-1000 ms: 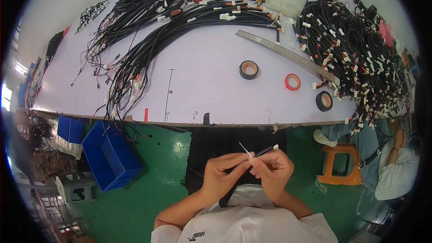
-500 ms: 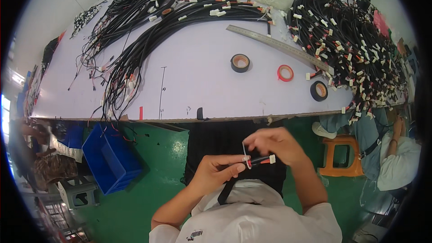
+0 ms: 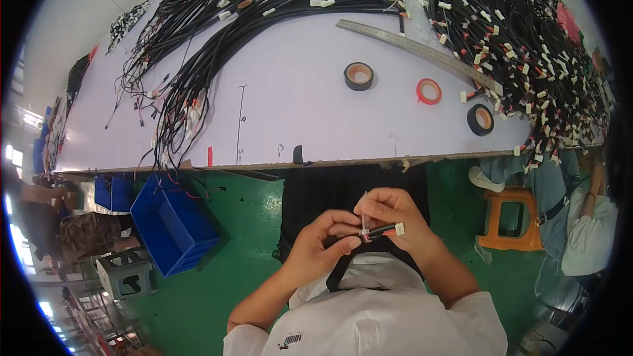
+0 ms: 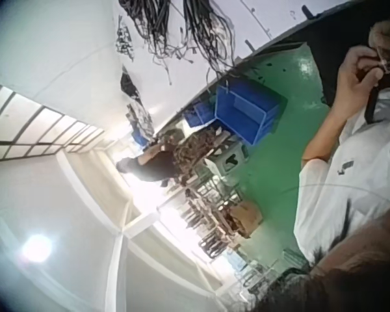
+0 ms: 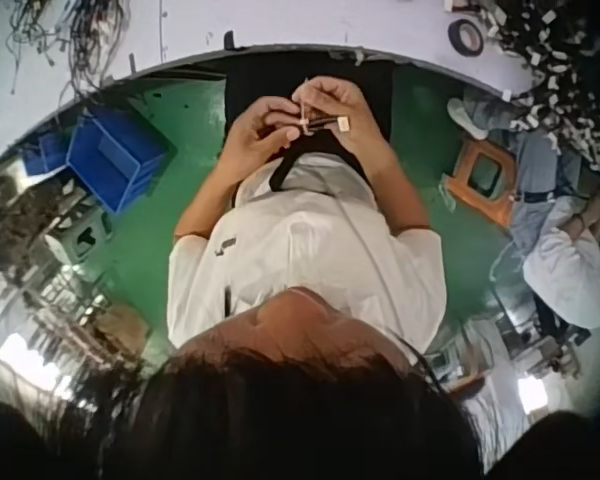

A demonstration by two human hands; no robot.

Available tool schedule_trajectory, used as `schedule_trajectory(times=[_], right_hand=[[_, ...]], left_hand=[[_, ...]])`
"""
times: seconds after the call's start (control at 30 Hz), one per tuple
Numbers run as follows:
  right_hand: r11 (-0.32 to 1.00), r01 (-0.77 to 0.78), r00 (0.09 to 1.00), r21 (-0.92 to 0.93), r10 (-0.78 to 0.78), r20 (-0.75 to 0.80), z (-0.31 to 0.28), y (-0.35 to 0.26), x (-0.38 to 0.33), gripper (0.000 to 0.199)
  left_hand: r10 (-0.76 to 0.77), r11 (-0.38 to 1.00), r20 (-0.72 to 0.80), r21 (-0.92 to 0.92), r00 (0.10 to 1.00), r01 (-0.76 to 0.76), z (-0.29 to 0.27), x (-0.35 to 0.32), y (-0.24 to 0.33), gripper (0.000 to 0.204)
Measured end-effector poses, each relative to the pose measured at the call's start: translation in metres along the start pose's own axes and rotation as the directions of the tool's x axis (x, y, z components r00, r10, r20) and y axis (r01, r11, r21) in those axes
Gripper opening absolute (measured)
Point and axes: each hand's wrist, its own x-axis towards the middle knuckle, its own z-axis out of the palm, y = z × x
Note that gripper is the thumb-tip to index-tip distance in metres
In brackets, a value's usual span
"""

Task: The person assembles a cable harness by hand, taping individual wires into a bundle with electrical tape.

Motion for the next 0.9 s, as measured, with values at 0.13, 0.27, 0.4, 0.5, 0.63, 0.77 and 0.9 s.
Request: schedule_trajectory(times=[0.13, 0.27, 0.4, 0.5, 0.63, 0.77, 0.9], right_hand=[[0.998, -0.041, 0.996, -0.052, 0.045, 0.075, -0.004, -0.002, -0.003, 0.018], [0.999, 0.016, 0.999, 0.035, -0.017, 0.03, -0.004, 0.006, -0.005, 0.014], [0.994, -0.021, 0.998, 0.108, 0.014, 0.062, -0.001, 0.008, -0.004, 0.013], [0.99, -0.03, 0.997, 0.135, 0.021, 0.069, -0.002, 0.009, -0.003, 0.012], [0.989, 0.02, 0.996, 0.145, -0.032, 0.081, -0.007, 0.011, -0.003, 0.013], [0.979, 0.031, 0.993, 0.2, -0.053, 0.104, -0.011, 0.011, -0.005, 0.013], [0.993, -0.014, 0.998, 0.118, 0.007, 0.061, -0.013, 0.012, -0.002, 0.013]], left_hand=[[-0.034, 0.998, -0.033, -0.062, 0.999, 0.032, 0.003, -0.002, -0.003, 0.03], [0.171, 0.961, -0.05, 0.226, 0.984, -0.156, 0.003, -0.004, -0.007, 0.033], [0.322, 0.823, 0.033, 0.484, 0.946, -0.297, 0.001, -0.006, 0.0, 0.031], [0.342, 0.804, 0.062, 0.498, 0.938, -0.326, 0.001, -0.004, 0.003, 0.029], [0.33, 0.813, 0.083, 0.481, 0.94, -0.327, 0.0, 0.0, 0.003, 0.029], [0.231, 0.911, 0.045, 0.342, 0.972, -0.232, 0.002, -0.002, -0.005, 0.028], [0.046, 0.999, -0.013, 0.025, 0.999, -0.046, 0.007, 0.0, -0.009, 0.026]])
